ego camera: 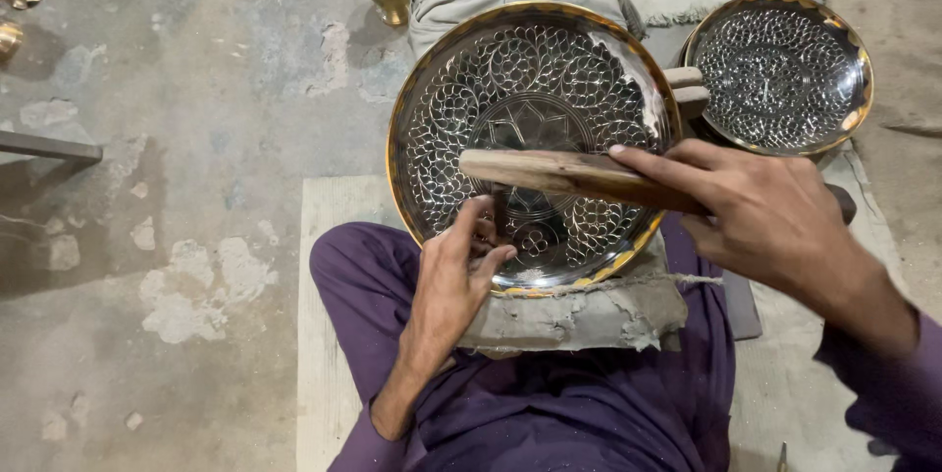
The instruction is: The person sits on the floor with an engraved brass tray resting on a cloth cushion, holds a small punch against the tray's surface with one hand, and strikes the punch with a wooden mallet held in the other hand, repositioning the punch repeatedly to work the decorative pattern into the metal.
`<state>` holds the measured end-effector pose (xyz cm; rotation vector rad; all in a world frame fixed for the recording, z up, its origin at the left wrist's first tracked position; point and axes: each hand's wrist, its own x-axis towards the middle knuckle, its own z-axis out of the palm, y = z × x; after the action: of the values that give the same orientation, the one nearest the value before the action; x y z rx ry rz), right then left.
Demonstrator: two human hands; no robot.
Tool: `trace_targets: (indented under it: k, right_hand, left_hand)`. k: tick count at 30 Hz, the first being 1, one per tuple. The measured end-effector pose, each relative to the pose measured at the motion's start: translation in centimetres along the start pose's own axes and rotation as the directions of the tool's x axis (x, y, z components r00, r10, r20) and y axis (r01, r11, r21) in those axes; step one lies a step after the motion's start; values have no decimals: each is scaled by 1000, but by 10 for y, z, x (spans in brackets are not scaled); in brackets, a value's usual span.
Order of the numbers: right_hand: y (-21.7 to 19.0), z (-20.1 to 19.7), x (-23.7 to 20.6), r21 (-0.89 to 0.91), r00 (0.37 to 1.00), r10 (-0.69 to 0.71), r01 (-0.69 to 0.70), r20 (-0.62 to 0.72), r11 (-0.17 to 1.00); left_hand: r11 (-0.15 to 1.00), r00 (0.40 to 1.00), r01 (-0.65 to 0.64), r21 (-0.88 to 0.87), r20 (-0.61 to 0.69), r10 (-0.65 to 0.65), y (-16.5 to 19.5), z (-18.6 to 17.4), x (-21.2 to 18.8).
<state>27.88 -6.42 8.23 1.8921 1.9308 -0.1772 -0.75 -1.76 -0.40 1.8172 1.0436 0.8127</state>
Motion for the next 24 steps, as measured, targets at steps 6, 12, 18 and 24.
trace_targets:
  k: [6, 12, 18, 24]
  right_hand:
    - [-3, 31, -29, 577, 865, 112, 224, -489, 785]
    - [-12, 77, -58, 654, 882, 241, 95, -405, 750]
    - [-12, 105, -79, 655, 767, 311, 182, -561, 733]
    - [-14, 113, -81, 459, 911, 292, -135, -291, 878]
  left_hand:
    - [993, 958, -113, 35, 268, 100, -2, -2, 20]
    - [985, 901, -168, 28, 411, 142, 4, -9, 29]
    - [989, 904, -140, 53, 415, 106, 9, -11, 30]
    - [982, 894, -179, 64, 427, 135, 8, -9, 28]
